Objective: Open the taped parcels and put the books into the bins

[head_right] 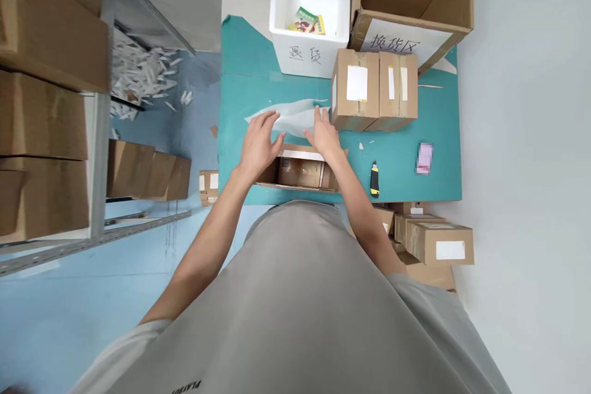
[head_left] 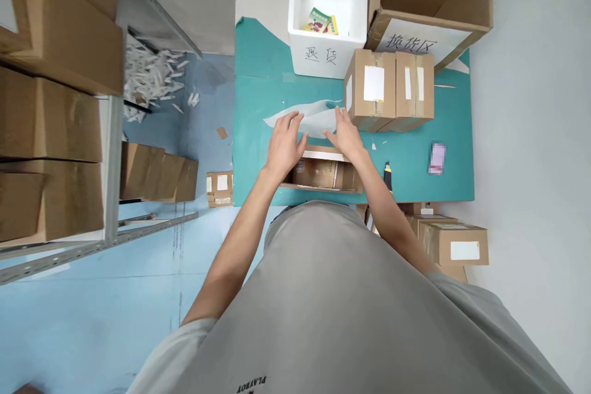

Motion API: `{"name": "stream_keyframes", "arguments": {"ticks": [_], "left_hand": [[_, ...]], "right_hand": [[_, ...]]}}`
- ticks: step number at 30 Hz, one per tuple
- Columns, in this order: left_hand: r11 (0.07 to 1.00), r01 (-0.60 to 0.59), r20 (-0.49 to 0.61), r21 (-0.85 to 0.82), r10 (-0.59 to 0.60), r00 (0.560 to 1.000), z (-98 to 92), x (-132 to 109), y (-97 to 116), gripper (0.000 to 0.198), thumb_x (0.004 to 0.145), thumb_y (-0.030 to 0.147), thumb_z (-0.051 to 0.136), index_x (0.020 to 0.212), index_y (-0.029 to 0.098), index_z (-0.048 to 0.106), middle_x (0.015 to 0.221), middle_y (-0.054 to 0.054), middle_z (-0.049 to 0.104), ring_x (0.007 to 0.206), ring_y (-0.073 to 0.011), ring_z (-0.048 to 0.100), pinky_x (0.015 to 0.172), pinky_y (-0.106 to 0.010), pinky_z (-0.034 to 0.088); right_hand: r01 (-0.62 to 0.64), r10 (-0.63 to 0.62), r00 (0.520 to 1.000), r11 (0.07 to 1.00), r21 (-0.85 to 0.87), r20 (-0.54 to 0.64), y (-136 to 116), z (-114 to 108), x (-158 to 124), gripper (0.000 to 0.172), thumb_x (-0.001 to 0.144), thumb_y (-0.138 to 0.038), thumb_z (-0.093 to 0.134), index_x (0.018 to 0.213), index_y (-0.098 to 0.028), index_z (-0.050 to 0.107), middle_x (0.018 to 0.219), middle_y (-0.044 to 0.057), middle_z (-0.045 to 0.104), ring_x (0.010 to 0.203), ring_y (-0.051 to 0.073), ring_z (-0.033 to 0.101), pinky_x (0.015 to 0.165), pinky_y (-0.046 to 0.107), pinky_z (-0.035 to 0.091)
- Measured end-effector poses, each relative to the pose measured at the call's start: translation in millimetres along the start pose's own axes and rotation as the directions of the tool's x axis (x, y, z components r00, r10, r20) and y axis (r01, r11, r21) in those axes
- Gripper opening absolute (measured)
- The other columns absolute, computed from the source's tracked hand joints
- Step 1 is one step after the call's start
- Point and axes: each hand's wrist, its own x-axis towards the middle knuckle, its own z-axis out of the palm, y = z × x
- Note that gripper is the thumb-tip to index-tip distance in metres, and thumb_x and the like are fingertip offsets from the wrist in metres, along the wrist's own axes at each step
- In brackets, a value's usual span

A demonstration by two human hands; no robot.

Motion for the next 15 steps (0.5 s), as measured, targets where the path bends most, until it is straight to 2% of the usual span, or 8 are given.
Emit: {"name": "stream_keyframes", "arguments": {"ticks": [2,4,6,8,11,13,15], "left_hand": [[0.997,0.020,-0.025,-0.070,-0.022,0.999,-10.7,-36.4,9.1,0.036,0.115,0.034,0.052,0.143,0.020,0.068,0.145,-0.016,0.073,0.136,-0.0306,0.069,0.119,-0.046,0.055],[0.990,0.071,0.079,-0.118,-0.062,0.995,-14.9,-70.4,14.2,0.028,0.114,0.034,0.052,0.124,0.021,0.075,0.121,-0.011,0.080,0.108,-0.0257,0.077,0.100,-0.039,0.061],[0.983,0.121,0.219,-0.136,-0.089,0.972,-10.7,-98.1,14.4,0.024,0.111,0.031,0.055,0.116,0.021,0.077,0.111,-0.008,0.081,0.097,-0.0239,0.078,0.091,-0.036,0.061],[0.979,0.162,0.312,-0.121,-0.117,0.943,-0.6,-116.8,11.3,0.025,0.109,0.027,0.057,0.120,0.022,0.078,0.117,-0.008,0.082,0.098,-0.0248,0.079,0.091,-0.036,0.061],[0.978,0.188,0.366,-0.088,-0.144,0.919,16.4,-125.8,5.6,0.042,0.106,0.025,0.060,0.147,0.020,0.071,0.136,-0.010,0.080,0.100,-0.0264,0.079,0.096,-0.039,0.061],[0.980,0.184,0.383,-0.080,-0.140,0.913,24.5,-120.3,2.5,0.064,0.105,0.026,0.063,0.168,0.021,0.054,0.142,-0.011,0.077,0.097,-0.0258,0.078,0.095,-0.040,0.061],[0.982,0.170,0.381,-0.079,-0.128,0.916,29.2,-109.3,0.0,0.080,0.106,0.028,0.064,0.181,0.025,0.036,0.143,-0.011,0.075,0.093,-0.0240,0.076,0.093,-0.039,0.060]], "right_hand": [[0.065,-0.059,0.990,0.997,0.038,-0.131,7.6,-8.9,-42.0,0.061,0.114,-0.037,0.059,0.171,-0.018,0.050,0.176,0.024,0.052,0.145,0.042,0.066,0.123,0.057,0.054],[0.087,-0.074,0.988,0.992,0.096,-0.138,12.4,-12.8,-86.2,0.041,0.118,-0.037,0.048,0.149,-0.019,0.069,0.149,0.017,0.075,0.129,0.034,0.076,0.115,0.047,0.059],[0.073,-0.069,0.997,0.986,0.152,-0.029,17.3,-7.7,-121.8,0.033,0.117,-0.033,0.050,0.128,-0.021,0.079,0.125,0.011,0.084,0.114,0.029,0.081,0.106,0.040,0.063],[0.034,-0.053,0.992,0.986,0.164,0.116,23.4,5.8,-141.9,0.028,0.114,-0.026,0.055,0.121,-0.022,0.082,0.118,0.009,0.087,0.110,0.026,0.083,0.104,0.037,0.063],[-0.056,0.041,0.950,0.998,0.039,0.310,32.1,31.3,-143.1,0.026,0.110,-0.020,0.062,0.126,-0.020,0.082,0.126,0.012,0.087,0.122,0.029,0.082,0.107,0.037,0.060],[-0.111,0.143,0.903,0.989,-0.102,0.405,34.4,45.7,-131.4,0.026,0.110,-0.025,0.066,0.130,-0.016,0.081,0.132,0.019,0.085,0.130,0.035,0.079,0.108,0.040,0.060],[-0.141,0.220,0.862,0.969,-0.201,0.456,33.0,56.7,-115.3,0.030,0.111,-0.030,0.068,0.131,-0.012,0.079,0.140,0.025,0.080,0.135,0.039,0.076,0.108,0.043,0.060]]}}
